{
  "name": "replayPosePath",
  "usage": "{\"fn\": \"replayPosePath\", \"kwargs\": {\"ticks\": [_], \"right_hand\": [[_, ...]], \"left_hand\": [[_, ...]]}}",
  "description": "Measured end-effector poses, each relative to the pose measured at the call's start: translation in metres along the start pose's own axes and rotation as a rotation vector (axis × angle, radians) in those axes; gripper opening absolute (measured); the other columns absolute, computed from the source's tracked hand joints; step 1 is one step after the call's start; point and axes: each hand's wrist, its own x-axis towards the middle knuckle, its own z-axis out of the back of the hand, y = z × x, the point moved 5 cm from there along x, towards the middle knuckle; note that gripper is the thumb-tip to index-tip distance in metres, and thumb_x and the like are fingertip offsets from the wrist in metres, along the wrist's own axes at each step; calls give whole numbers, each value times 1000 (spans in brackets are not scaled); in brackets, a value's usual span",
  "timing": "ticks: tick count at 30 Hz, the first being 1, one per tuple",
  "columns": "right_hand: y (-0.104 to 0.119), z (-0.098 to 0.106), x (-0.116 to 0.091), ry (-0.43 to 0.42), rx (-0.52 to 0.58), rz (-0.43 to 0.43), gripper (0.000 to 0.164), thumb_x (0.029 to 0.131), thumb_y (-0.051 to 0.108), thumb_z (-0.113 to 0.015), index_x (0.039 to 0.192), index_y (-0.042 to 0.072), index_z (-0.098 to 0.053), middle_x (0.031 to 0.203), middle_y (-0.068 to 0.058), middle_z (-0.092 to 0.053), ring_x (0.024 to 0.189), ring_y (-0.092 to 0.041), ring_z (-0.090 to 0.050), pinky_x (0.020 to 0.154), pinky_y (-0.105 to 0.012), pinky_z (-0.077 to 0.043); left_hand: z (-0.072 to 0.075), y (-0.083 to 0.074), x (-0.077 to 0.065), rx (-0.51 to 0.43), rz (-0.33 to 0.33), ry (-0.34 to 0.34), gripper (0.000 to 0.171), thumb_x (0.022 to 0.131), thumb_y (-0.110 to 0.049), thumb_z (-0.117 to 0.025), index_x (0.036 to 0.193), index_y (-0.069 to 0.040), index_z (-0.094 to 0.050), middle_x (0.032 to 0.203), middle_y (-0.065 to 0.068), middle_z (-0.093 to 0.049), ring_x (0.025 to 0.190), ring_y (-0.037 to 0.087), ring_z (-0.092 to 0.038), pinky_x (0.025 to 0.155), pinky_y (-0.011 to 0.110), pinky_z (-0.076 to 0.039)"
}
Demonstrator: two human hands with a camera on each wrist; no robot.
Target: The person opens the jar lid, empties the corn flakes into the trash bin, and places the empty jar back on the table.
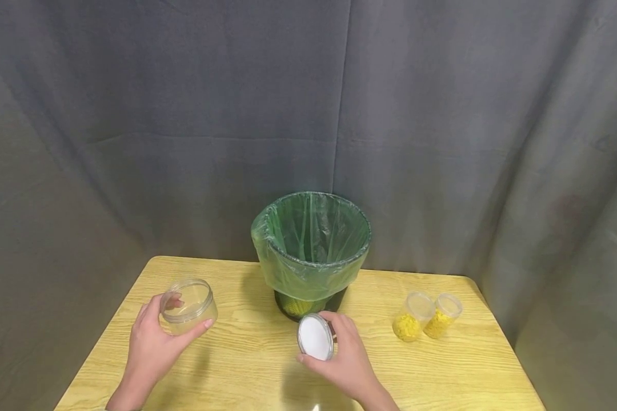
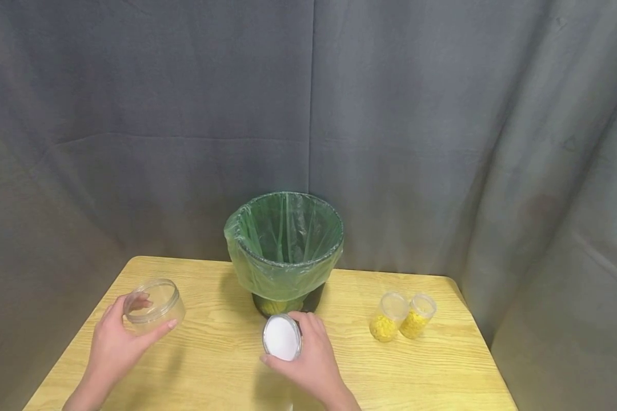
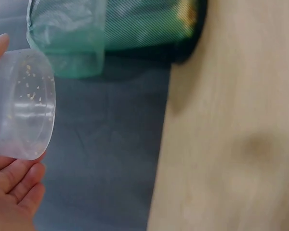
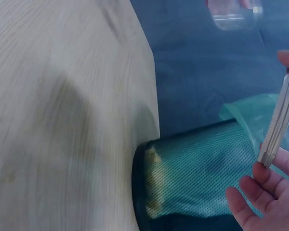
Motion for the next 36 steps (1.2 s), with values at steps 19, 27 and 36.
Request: {"fn": "replayPosePath", "kwargs": {"ticks": [19, 27, 36], "right_hand": [[38, -46, 33, 118, -48, 98, 79, 60, 62, -76, 121, 21, -47, 107, 11, -49, 102, -11, -43, 77, -34, -45], [52, -76, 50, 153, -95, 140, 86, 53, 57, -81, 121, 18, -45, 106, 11, -47, 102, -8, -41, 81, -29, -43], [53, -110, 57, 201, -137, 151, 87, 49, 58, -83, 119, 19, -49, 106, 10, -46, 99, -8, -39, 81, -27, -42]], "left_hand": [[-8, 60, -11, 73, 1, 266, 88, 57, -54, -83, 128, -14, -49, 117, 9, -55, 109, 33, -46, 80, 52, -35], [-13, 83, -12, 82, 48, 352, 94, 58, -52, -84, 131, -9, -44, 121, 16, -52, 110, 36, -46, 80, 54, -38], [-15, 99, -15, 81, 71, 393, 98, 55, -45, -87, 132, -6, -42, 121, 22, -51, 106, 41, -49, 77, 59, -41]]}}
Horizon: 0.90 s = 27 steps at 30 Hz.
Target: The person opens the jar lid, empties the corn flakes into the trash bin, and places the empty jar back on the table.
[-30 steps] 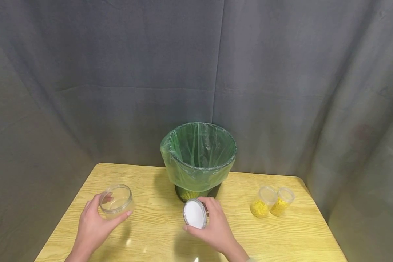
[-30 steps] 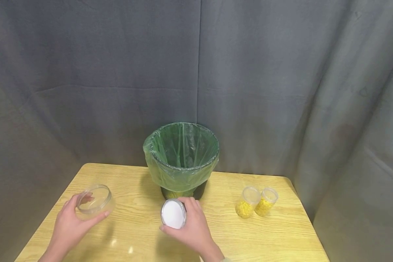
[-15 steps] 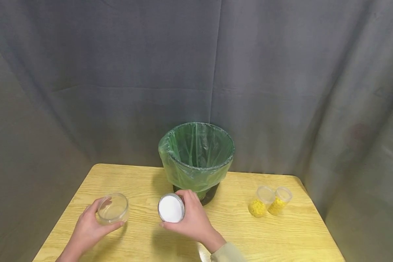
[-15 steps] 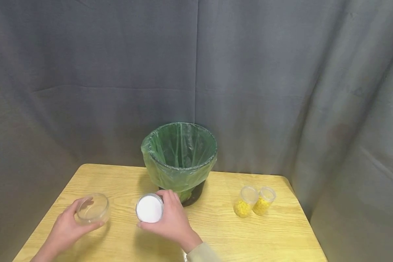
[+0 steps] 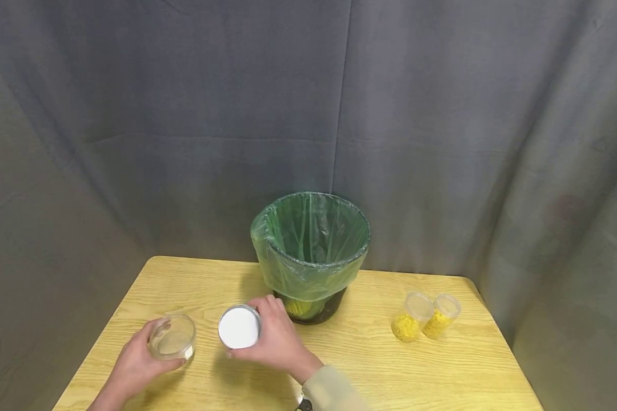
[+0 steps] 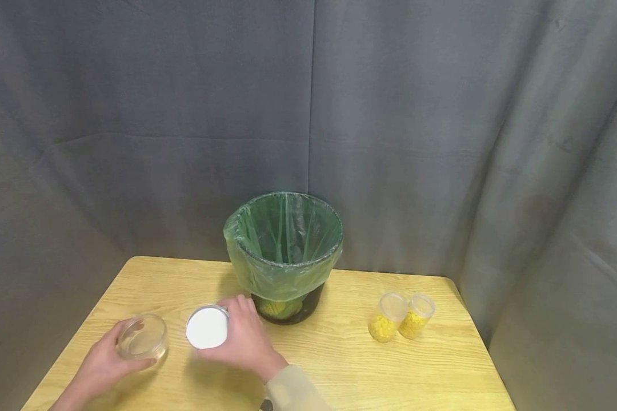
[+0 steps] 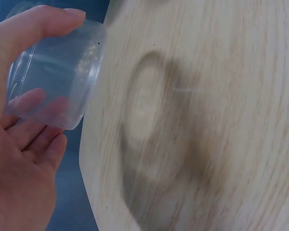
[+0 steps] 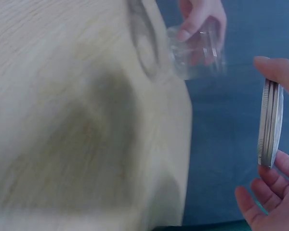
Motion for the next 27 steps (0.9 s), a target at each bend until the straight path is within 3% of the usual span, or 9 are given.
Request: {"fn": "replayPosePath", "kwargs": {"ticks": [7, 15, 22, 27], "right_hand": [[3, -38, -5, 79, -87, 69, 90, 48, 62, -82, 120, 18, -51, 107, 8, -47, 102, -8, -40, 82, -23, -41], [1, -71, -16, 157, -197, 105, 88, 48, 66, -80, 118, 19, -53, 100, 11, -45, 93, -5, -41, 77, -17, -38], [-9, -84, -34, 167, -243, 94, 87, 47, 67, -80, 115, 17, -56, 97, 11, -45, 88, -5, -41, 73, -18, -38], [-15, -90, -41, 145, -278, 82, 92, 46, 72, -77, 116, 16, -56, 97, 10, -45, 89, -6, -42, 74, -20, -38]], "left_hand": [[-6, 8, -1, -5, 39, 54, 100, 56, -44, -87, 134, -5, -38, 123, 25, -49, 107, 46, -49, 78, 61, -41], [-14, 7, -3, -18, 44, 91, 101, 53, -33, -90, 134, -5, -36, 124, 25, -50, 107, 43, -50, 81, 56, -41], [-18, 14, -6, -20, 70, 108, 97, 53, -24, -89, 132, -7, -35, 123, 24, -51, 109, 43, -50, 83, 56, -40], [-21, 15, -7, -33, 39, 80, 96, 50, -21, -90, 129, -3, -39, 122, 21, -51, 109, 41, -49, 85, 56, -39]]}}
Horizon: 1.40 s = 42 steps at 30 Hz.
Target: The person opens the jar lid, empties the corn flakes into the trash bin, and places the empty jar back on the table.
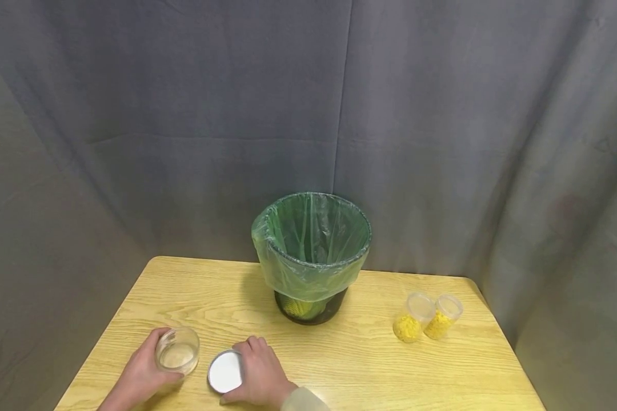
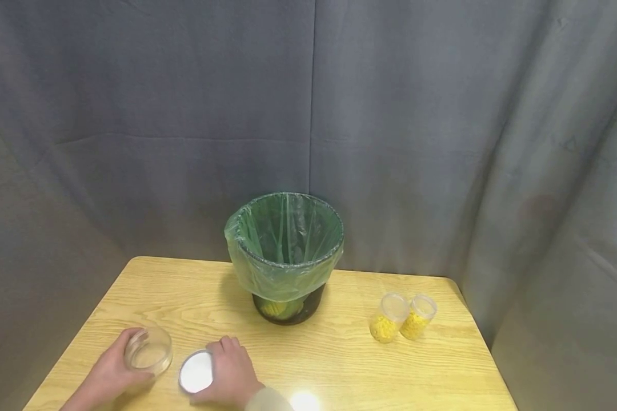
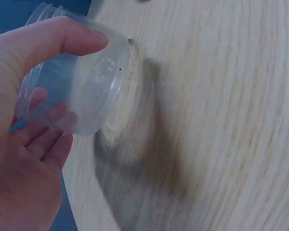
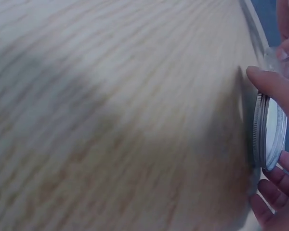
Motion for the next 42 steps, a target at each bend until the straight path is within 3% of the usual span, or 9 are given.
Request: {"fn": "replayPosePath", "kwargs": {"ticks": [13, 22, 26, 30, 34, 38, 42], "right_hand": [[2, -9, -3, -22, -77, -14, 94, 42, 75, -75, 116, 20, -54, 99, 11, -45, 92, -8, -43, 72, -23, -32], [3, -6, -4, -12, -60, -8, 95, 44, 77, -73, 117, 20, -53, 99, 12, -44, 91, -7, -42, 73, -23, -32], [-2, -3, -3, 10, 0, -29, 97, 51, 83, -64, 122, 19, -50, 103, 13, -44, 96, -7, -42, 78, -27, -33], [-7, 8, 1, -31, 40, -46, 96, 57, 84, -58, 126, 17, -50, 108, 10, -46, 101, -10, -43, 82, -31, -35], [-13, 23, 5, -82, 79, -63, 88, 64, 81, -57, 124, 17, -52, 110, 7, -49, 103, -12, -44, 83, -33, -37], [-17, 40, 8, -132, 125, -61, 78, 69, 75, -59, 121, 17, -56, 108, 5, -53, 100, -13, -44, 83, -33, -38], [-20, 57, 9, -162, 180, -50, 66, 73, 67, -63, 115, 17, -59, 106, 5, -57, 99, -12, -45, 86, -34, -37]], "left_hand": [[-11, 7, -3, 7, 45, 39, 98, 49, -22, -88, 131, -4, -37, 127, 20, -47, 114, 40, -46, 88, 56, -38], [-13, 10, -5, 9, 77, 65, 113, 47, -31, -91, 139, -7, -28, 129, 25, -45, 114, 43, -45, 86, 58, -38], [-10, 9, -4, 31, 68, 20, 117, 50, -49, -88, 140, -6, -27, 131, 24, -42, 115, 41, -43, 87, 59, -36], [0, 3, -3, 58, 54, -48, 101, 67, -59, -75, 140, -4, -30, 134, 25, -39, 119, 44, -38, 89, 61, -32], [14, -12, -1, 51, -33, -138, 83, 78, -53, -69, 137, -4, -37, 133, 23, -41, 120, 44, -37, 88, 61, -30], [21, -27, 0, 40, -119, -218, 72, 77, -47, -73, 132, -9, -46, 128, 15, -49, 116, 37, -42, 87, 56, -31], [24, -42, 0, 21, -157, -245, 67, 76, -46, -74, 129, -13, -50, 125, 7, -52, 115, 32, -44, 87, 53, -32]]}}
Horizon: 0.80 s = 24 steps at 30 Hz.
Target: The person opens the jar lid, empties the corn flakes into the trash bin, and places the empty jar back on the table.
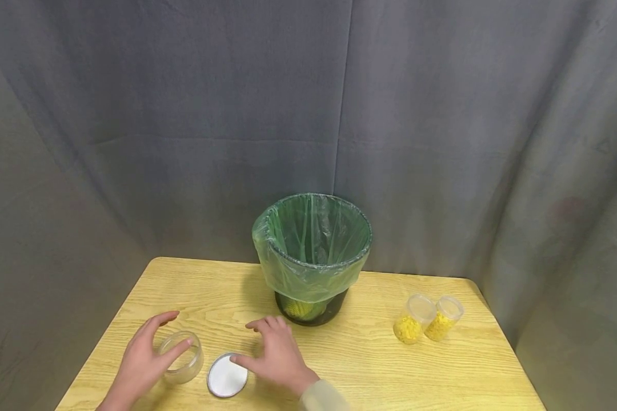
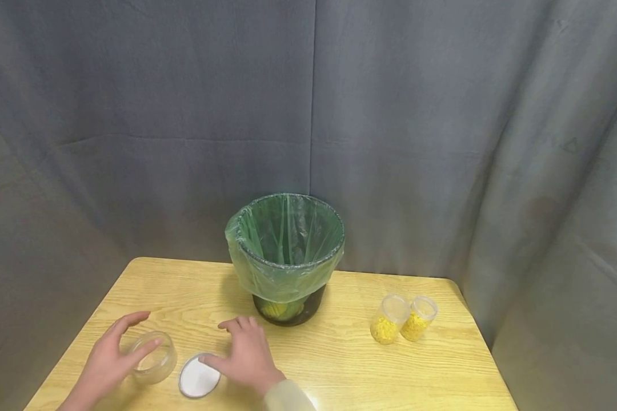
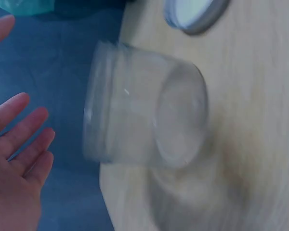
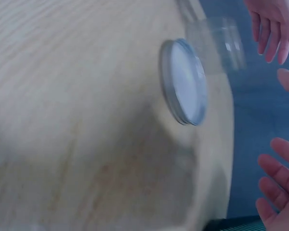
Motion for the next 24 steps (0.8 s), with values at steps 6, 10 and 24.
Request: {"fn": "replayPosePath", "kwargs": {"ticks": [6, 10, 24], "right_hand": [[-3, 21, 2, -33, 61, 18, 49, 76, 57, -67, 107, 19, -63, 93, 14, -56, 89, -6, -47, 81, -29, -38], [-6, 33, 1, -48, 83, 11, 38, 78, 53, -68, 101, 23, -64, 86, 19, -53, 83, -2, -48, 76, -25, -40], [-24, 67, -9, -97, 118, -102, 31, 79, 52, -68, 97, 27, -65, 85, 16, -56, 83, -7, -52, 73, -28, -43]], "left_hand": [[0, -25, 4, -52, -72, -25, 58, 76, -40, -76, 124, -14, -56, 120, 1, -56, 110, 24, -48, 86, 47, -34], [0, -40, 5, -52, -116, -47, 48, 75, -37, -78, 117, -21, -61, 114, -8, -59, 104, 16, -51, 85, 36, -36], [-15, -75, 4, -102, -222, -23, 38, 74, -34, -79, 109, -28, -63, 106, -12, -62, 95, 13, -55, 79, 28, -41]]}}
